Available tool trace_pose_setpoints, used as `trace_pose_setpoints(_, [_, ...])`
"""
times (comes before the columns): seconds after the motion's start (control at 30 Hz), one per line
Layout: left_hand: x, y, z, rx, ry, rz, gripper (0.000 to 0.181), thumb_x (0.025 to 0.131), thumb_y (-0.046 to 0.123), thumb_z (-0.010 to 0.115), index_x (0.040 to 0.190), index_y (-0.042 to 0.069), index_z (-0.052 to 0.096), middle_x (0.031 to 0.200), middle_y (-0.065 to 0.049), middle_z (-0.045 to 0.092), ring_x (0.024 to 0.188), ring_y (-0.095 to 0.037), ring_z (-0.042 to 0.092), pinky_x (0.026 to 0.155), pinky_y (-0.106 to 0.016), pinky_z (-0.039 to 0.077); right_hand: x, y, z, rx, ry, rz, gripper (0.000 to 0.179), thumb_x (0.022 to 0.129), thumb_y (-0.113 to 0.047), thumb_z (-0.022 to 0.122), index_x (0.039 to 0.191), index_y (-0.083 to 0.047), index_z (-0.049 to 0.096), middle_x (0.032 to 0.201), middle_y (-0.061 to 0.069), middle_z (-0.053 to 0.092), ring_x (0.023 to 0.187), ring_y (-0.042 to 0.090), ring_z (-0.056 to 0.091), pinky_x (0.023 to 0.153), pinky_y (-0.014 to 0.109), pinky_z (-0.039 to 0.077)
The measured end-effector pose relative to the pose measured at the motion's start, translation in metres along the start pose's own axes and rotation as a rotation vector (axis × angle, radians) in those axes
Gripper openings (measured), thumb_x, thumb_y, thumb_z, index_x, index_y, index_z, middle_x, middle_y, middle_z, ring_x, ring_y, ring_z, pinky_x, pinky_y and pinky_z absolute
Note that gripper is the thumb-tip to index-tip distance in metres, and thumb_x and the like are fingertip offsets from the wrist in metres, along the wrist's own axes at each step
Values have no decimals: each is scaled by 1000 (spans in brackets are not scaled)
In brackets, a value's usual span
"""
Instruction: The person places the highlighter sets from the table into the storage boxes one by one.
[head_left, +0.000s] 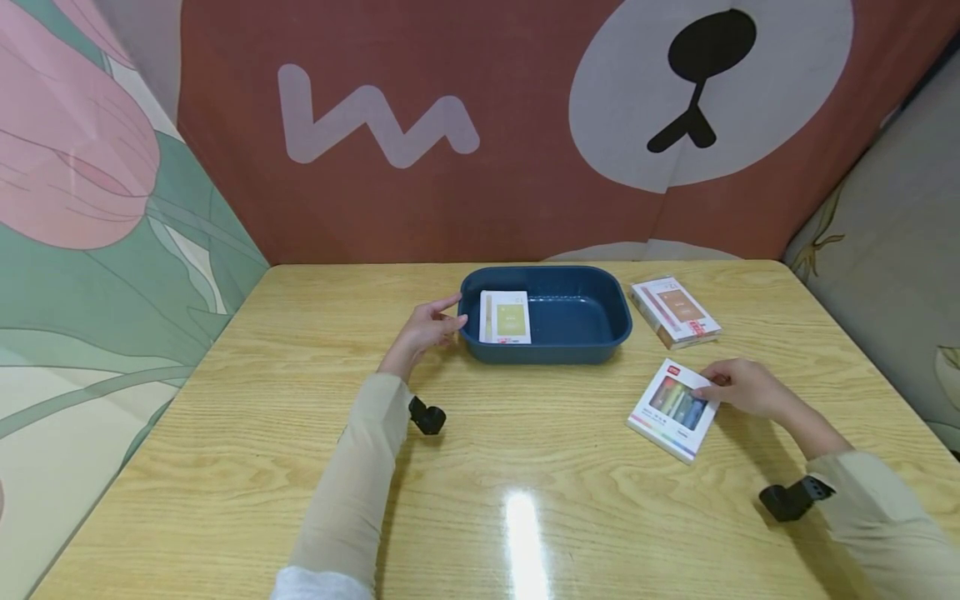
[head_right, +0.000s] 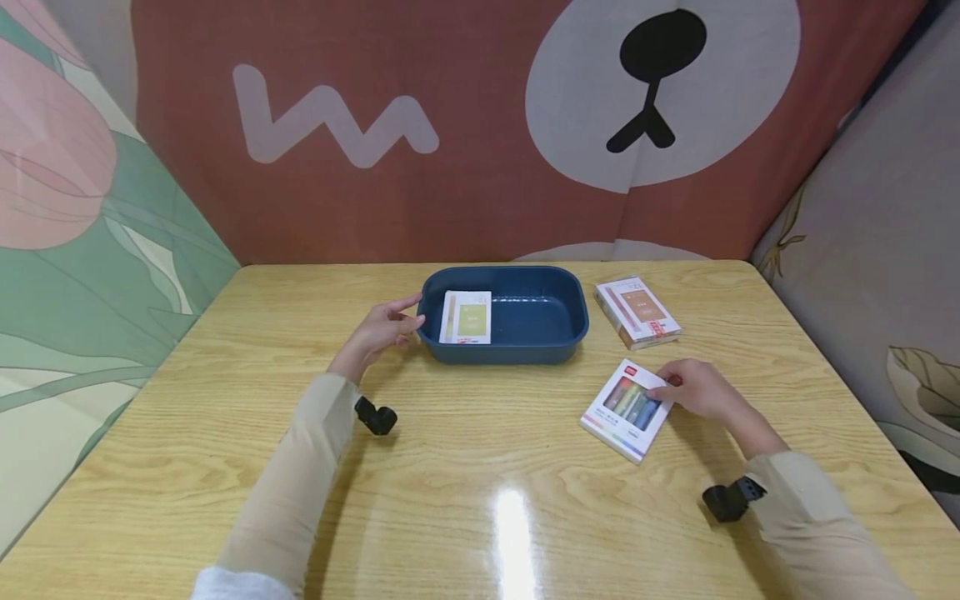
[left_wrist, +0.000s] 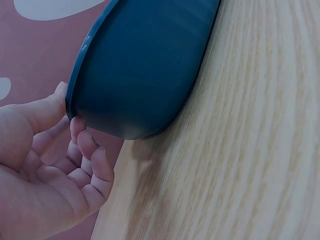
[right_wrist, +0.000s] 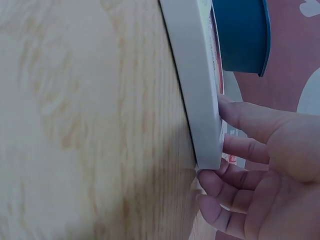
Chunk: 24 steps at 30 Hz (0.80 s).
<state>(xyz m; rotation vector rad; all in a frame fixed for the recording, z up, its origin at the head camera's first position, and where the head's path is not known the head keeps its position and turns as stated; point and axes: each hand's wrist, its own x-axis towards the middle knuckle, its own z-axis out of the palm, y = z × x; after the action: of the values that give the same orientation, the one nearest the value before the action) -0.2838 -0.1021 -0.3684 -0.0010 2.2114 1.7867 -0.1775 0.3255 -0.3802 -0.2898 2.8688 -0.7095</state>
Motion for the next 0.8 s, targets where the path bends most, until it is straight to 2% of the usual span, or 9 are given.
trace_pose_setpoints(0.17, [-1,0,0,-7,-2,1,49,86,13,60,133,18,46,81,-6,54,71,-19,47,59,-30,39,-1,-1,-2,4,-19,-13,30,83,-20,65,94,8,61,80,6,58,69,16,46,58,31,38])
trace_pose_setpoints(0.33, [-1,1,0,5,7,-18,47,87,14,59,132,20,46,84,-6,53,72,-20,46,64,-33,39,-1,-4,-5,52,-25,-35,29,85,-17,62,97,9,57,80,6,55,66,16,48,53,28,41])
trace_pose_setpoints(0.6, [0,1,0,-4,12,-23,47,87,15,60,132,20,47,83,-6,53,68,-20,46,61,-31,38,-4,-8,-4,285,-44,93,29,92,-9,47,109,14,40,79,14,54,57,21,54,50,34,48])
trace_pose_setpoints(0.67, [0,1,0,-8,8,-21,48,87,14,60,132,20,47,83,-7,53,67,-19,46,60,-30,38,-4,-7,-3,313,-46,100,38,91,-11,50,114,16,38,81,15,53,60,20,54,51,33,48])
trace_pose_setpoints(0.8, [0,1,0,-8,8,-24,47,87,15,59,132,20,46,82,-6,53,67,-19,45,59,-30,37,-3,-4,-2,316,-58,87,66,83,-21,65,126,16,30,96,21,50,74,19,50,59,29,46])
